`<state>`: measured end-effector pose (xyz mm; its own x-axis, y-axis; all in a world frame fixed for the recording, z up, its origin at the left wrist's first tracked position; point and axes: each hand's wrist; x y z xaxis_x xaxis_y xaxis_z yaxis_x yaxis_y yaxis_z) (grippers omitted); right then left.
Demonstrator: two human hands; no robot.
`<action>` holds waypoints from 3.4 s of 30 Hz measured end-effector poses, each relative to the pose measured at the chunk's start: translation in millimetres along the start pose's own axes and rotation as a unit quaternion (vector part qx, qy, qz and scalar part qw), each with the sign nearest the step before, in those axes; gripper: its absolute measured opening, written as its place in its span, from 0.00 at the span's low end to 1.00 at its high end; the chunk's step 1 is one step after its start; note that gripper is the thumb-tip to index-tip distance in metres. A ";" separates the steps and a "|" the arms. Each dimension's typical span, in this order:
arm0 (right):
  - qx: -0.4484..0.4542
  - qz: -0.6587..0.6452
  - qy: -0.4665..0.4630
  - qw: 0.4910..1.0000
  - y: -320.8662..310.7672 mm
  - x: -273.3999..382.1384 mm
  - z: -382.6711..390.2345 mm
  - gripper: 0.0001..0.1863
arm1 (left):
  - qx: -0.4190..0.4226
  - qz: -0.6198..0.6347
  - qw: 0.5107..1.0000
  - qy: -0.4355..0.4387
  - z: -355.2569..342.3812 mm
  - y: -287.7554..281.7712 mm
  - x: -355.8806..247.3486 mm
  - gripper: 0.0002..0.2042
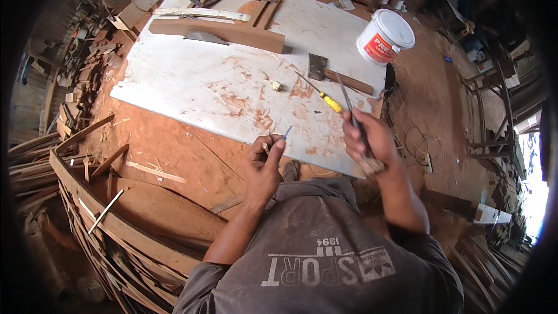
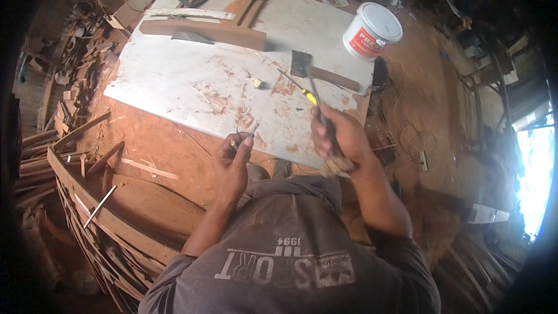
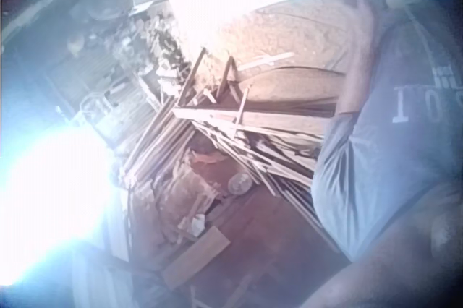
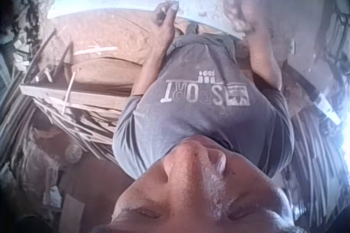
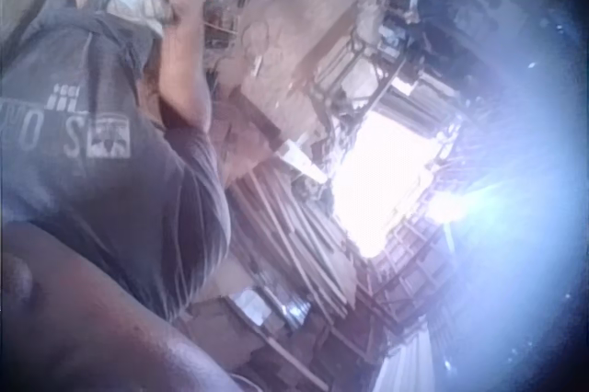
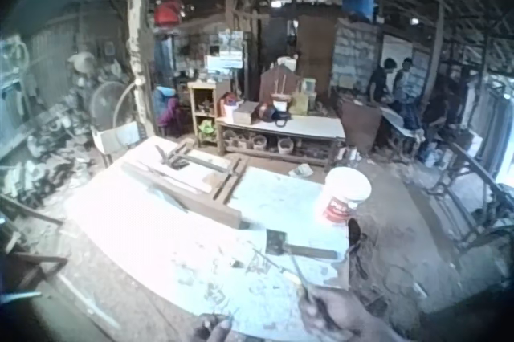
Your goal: The person strips insulation from a blue wire using a utility knife, then inserts the wire into a small electrical component and secures it with a yellow screwdriver. The person repeats the process with a second wire, tightening both connections in the component.
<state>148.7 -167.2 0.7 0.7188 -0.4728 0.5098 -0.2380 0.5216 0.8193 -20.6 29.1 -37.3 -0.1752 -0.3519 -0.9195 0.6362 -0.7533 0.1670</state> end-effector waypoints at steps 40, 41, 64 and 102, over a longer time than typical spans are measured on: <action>0.123 0.280 0.197 0.931 49.8 -33.2 30.5 0.19 | -0.010 -0.040 0.983 0.178 -23.5 -7.8 3.4 0.05; 0.119 0.279 0.202 0.931 50.2 -33.3 31.0 0.19 | -0.018 -0.066 0.981 0.181 -22.0 -8.5 1.5 0.05; 0.117 0.269 0.209 0.933 53.1 -23.9 32.7 0.19 | 0.016 0.063 0.998 -0.008 -13.3 -2.8 -8.9 0.07; 0.067 0.255 0.199 0.944 48.6 -33.9 29.9 0.19 | 0.018 -0.050 0.996 0.070 -14.8 -3.9 -8.8 0.04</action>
<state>93.2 -147.1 31.1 0.6705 0.1334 0.7298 -0.6804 0.5027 0.5332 -10.5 43.3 -35.2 -0.1279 -0.1940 -0.9726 0.5928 -0.8012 0.0819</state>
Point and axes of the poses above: each hand's wrist, its own z-axis away from the middle knuckle, its own y-axis out of the palm, x = y × z, and after that the axes turned 13 degrees about -y, right-handed
